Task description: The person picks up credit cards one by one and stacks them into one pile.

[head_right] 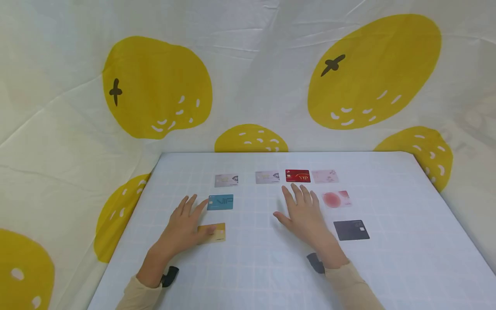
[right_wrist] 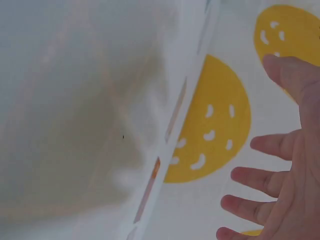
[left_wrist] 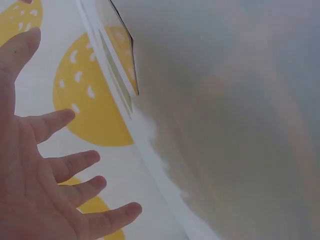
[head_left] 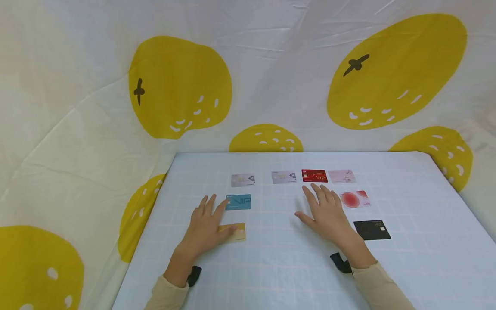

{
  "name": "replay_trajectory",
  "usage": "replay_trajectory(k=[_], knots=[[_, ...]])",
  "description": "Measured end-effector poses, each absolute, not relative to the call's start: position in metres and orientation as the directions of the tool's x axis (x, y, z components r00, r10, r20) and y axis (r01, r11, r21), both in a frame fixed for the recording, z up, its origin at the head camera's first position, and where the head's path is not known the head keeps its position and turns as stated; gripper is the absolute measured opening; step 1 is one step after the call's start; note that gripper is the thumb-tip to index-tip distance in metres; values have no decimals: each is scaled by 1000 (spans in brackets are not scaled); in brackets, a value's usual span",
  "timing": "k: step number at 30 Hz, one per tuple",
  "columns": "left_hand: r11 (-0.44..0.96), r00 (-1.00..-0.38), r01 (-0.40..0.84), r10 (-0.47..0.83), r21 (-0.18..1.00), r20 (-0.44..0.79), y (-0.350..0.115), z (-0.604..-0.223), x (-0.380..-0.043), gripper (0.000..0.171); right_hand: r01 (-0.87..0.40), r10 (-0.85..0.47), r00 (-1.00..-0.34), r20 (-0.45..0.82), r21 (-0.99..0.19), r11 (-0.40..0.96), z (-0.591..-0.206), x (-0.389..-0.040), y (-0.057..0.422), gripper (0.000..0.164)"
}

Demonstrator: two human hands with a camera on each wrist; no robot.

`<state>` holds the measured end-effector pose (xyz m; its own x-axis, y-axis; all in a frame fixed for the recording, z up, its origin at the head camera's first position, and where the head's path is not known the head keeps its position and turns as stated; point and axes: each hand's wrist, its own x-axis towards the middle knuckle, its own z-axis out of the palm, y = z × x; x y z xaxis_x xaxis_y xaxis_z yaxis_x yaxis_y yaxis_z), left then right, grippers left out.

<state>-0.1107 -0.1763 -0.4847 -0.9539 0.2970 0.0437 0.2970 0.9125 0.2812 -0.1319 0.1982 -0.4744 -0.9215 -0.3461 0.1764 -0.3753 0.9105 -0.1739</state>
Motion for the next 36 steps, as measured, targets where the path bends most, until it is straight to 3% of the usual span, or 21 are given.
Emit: replay_trajectory(k=[10, 22, 36], knots=[[892, -949, 305, 313, 334, 32, -187, -486, -106, 82, -468, -434, -880, 196, -192, 863, -481, -134, 170, 84], [891, -947, 254, 307, 376, -89, -195, -485, -102, 77, -533, -515, -846, 139, -238, 812, -483, -136, 126, 79], [909, -938, 234, 304, 344, -165, -197, -483, -100, 75, -583, -585, -807, 82, -273, 765, -485, -132, 84, 73]])
